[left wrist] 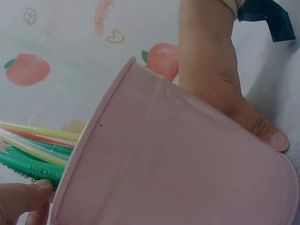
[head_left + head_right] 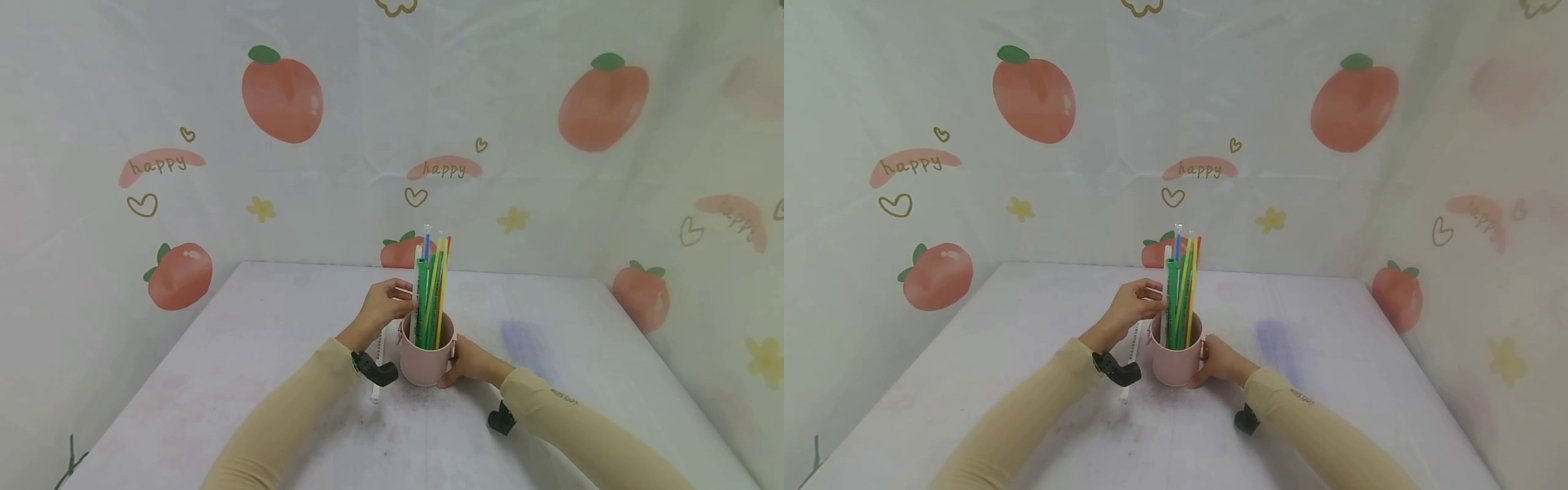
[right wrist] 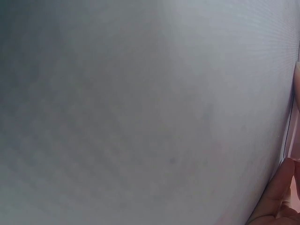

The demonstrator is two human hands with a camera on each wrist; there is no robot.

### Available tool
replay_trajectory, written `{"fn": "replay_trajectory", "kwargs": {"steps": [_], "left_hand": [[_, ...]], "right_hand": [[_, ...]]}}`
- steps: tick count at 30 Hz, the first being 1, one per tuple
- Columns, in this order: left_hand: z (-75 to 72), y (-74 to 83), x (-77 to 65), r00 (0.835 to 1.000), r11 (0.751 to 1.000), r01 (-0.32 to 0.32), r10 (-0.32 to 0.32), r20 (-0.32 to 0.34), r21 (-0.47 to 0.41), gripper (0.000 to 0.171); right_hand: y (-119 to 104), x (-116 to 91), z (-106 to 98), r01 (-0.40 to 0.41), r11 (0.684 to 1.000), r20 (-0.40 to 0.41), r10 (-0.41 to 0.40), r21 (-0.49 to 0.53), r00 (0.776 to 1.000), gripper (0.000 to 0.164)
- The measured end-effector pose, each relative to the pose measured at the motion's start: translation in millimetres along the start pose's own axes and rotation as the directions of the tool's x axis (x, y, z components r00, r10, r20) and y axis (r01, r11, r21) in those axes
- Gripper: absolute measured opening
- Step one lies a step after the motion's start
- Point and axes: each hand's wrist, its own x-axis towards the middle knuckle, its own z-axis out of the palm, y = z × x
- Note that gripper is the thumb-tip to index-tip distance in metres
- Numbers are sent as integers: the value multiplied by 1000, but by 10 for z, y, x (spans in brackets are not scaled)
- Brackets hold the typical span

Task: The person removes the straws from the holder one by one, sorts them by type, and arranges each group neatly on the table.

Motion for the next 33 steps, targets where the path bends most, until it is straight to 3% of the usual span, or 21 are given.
{"fn": "replay_trajectory", "kwargs": {"steps": [8,14,23,33], "left_hand": [[-3,13,1,1000,1000,-11,11,-2,-3,36],[-10,41,15,999,998,-37,36,-22,-60,33],[-50,159,7,998,989,-61,56,-40,-136,29],[-103,258,46,995,985,-83,73,-74,-148,27]], "right_hand": [[7,7,5,-2,1000,1,2,10,1000,93],[-6,-3,9,-2,1000,-8,2,6,1000,92],[-12,-20,-8,28,1000,5,-28,9,1000,95],[-3,-14,-10,29,1000,-3,-29,-3,1000,93]]}}
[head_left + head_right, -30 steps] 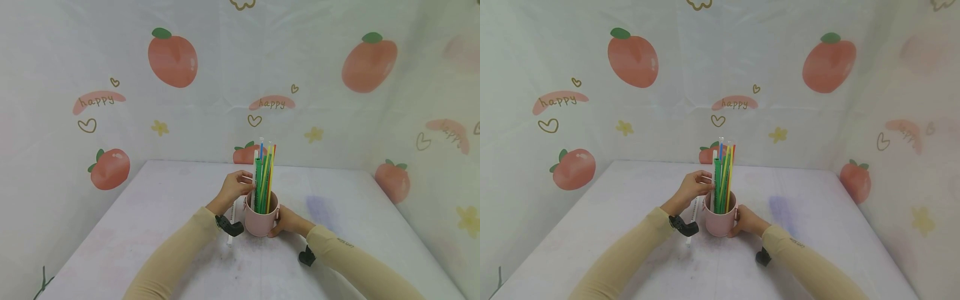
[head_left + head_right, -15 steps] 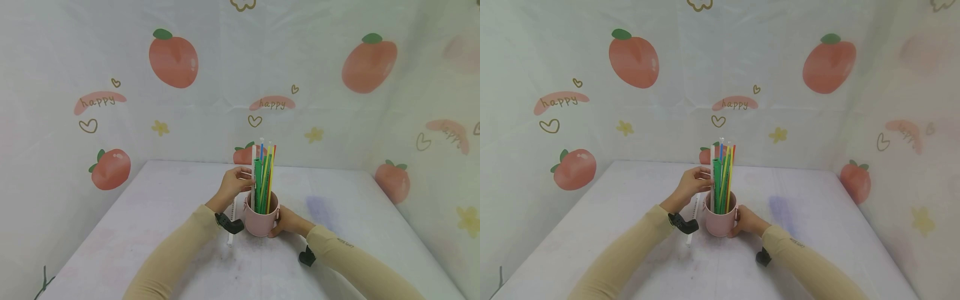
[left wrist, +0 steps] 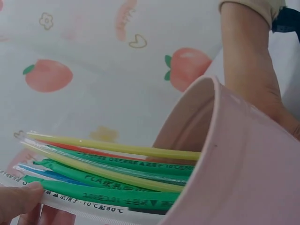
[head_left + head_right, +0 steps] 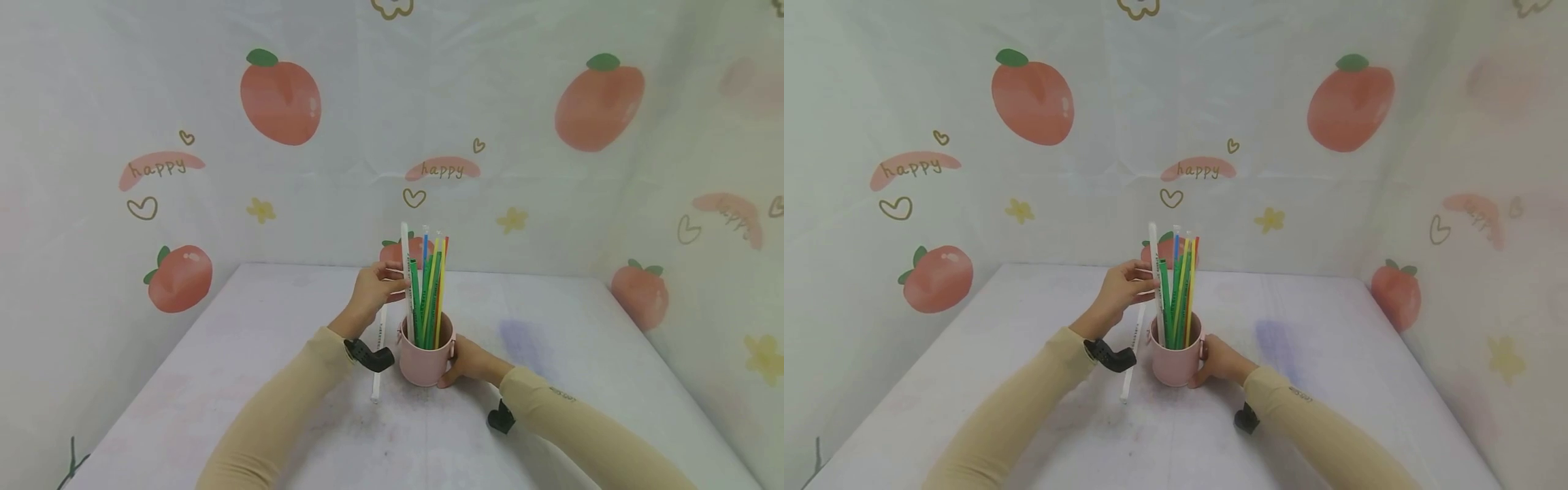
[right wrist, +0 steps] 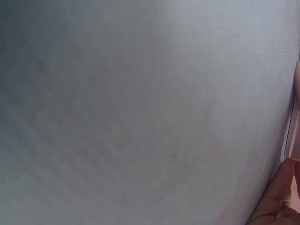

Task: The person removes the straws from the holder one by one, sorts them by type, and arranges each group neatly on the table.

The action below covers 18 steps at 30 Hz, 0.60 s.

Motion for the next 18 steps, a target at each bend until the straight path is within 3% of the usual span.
{"fn": "replay_trajectory", "kwargs": {"steps": [8,18], "left_hand": [[-62,155,24,1000,998,-25,25,-19,-51,29],[-194,316,49,998,995,-51,47,-47,-88,34]], "right_hand": [[-57,-12,18,-47,999,-12,47,-7,999,96],[-66,-63,-8,32,999,11,-32,-19,999,89]]}}
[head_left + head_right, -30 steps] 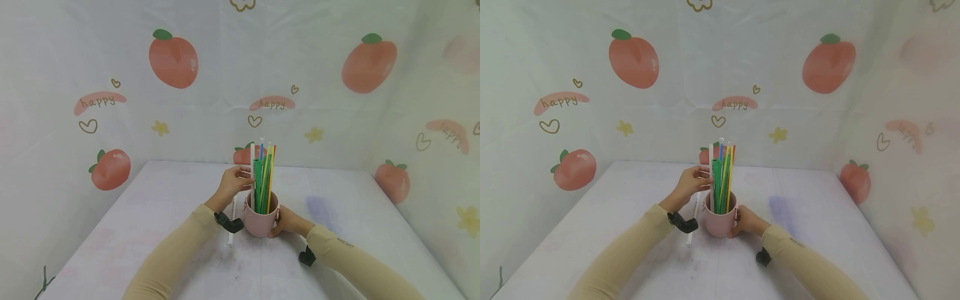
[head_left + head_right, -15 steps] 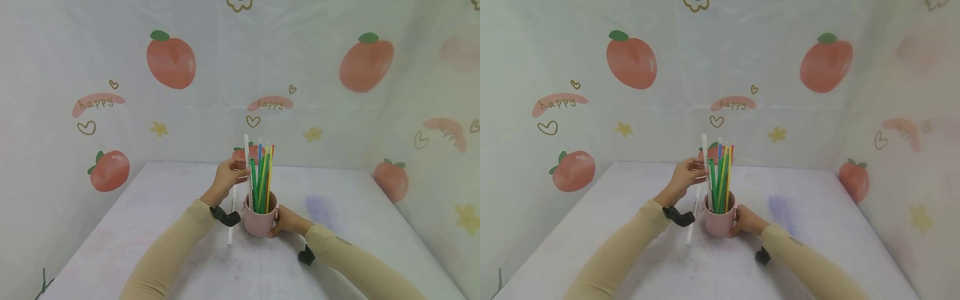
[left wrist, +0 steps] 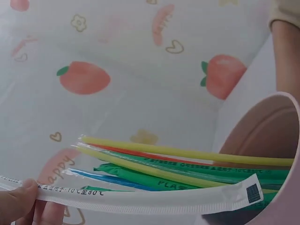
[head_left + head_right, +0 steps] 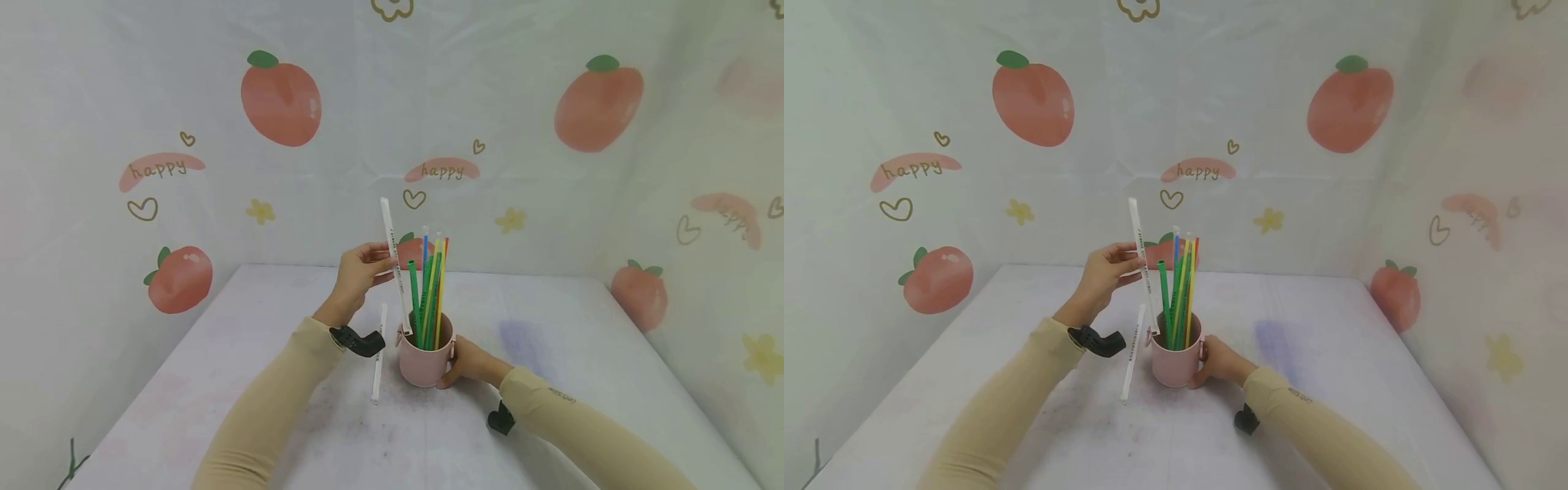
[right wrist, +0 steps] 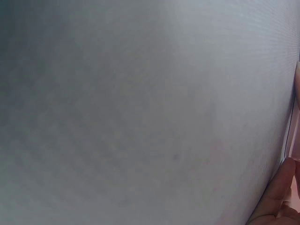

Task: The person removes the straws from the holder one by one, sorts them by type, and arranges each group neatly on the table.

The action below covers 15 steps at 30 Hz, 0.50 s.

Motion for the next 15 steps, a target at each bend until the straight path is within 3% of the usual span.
{"fn": "replay_trajectory", "kwargs": {"steps": [15], "left_hand": [[-207,46,4,1000,999,27,-27,16,-25,39]], "right_hand": [[51,45,26,-48,998,-19,48,29,999,92]]}}
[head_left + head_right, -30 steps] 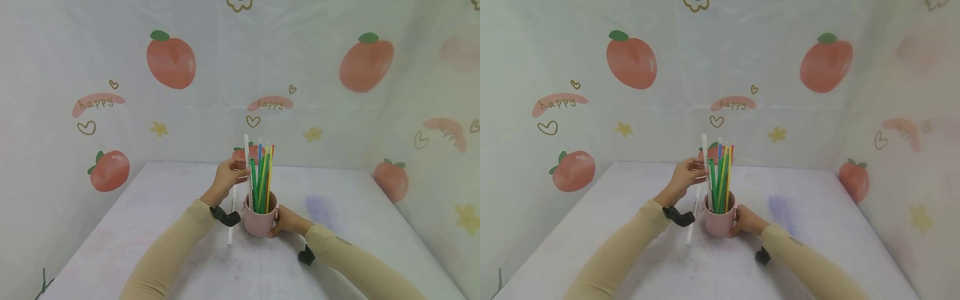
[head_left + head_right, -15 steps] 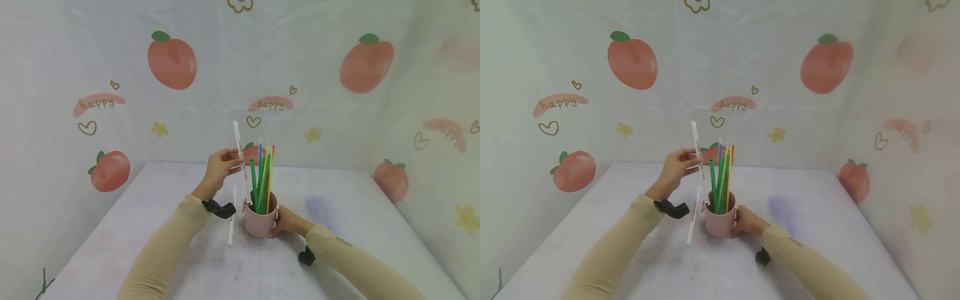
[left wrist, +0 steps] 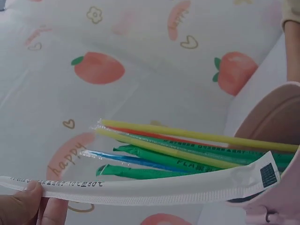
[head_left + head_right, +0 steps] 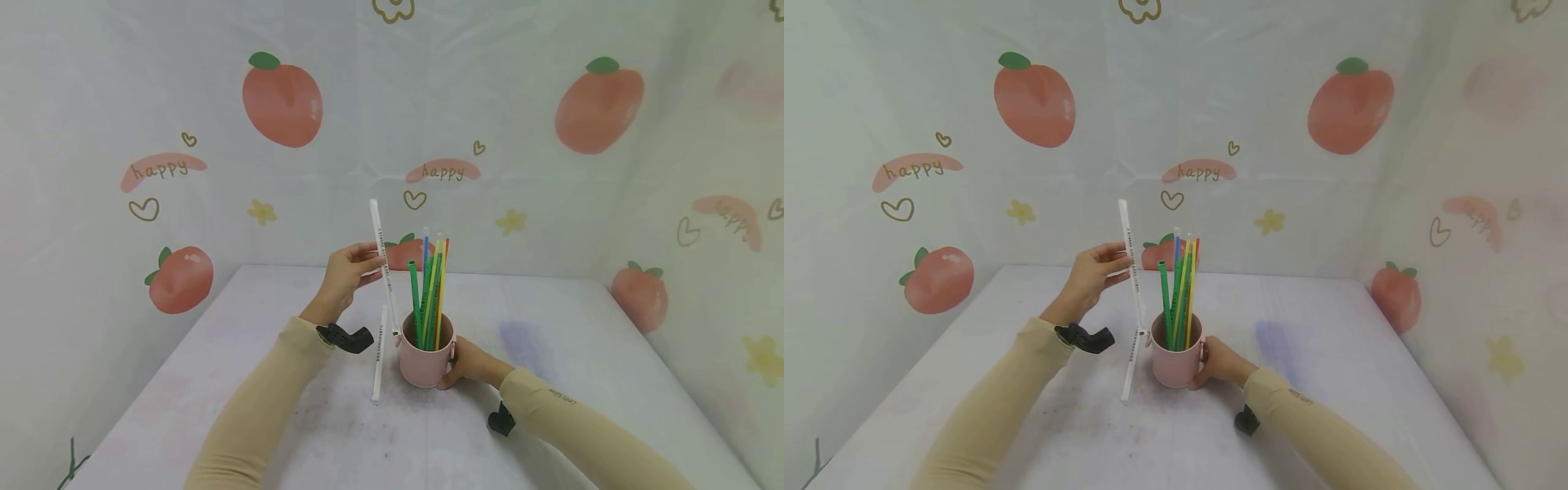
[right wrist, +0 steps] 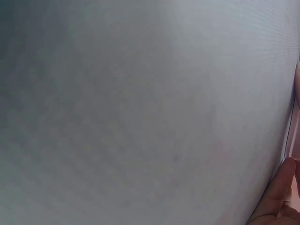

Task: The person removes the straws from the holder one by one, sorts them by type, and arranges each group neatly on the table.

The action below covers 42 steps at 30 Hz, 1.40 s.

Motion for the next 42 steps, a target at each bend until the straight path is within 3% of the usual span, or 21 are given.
{"fn": "replay_trajectory", "kwargs": {"steps": [12,27,42], "left_hand": [[-128,-71,27,998,997,55,-55,-10,57,40],[-291,-316,66,988,982,150,-151,5,115,53],[-412,-669,6,967,936,246,-256,5,252,62]], "right_hand": [[8,12,4,-7,1000,-10,7,5,1000,91],[-3,14,13,-30,1000,-17,30,8,999,91],[-24,-19,9,-21,1000,-9,21,4,1000,90]]}}
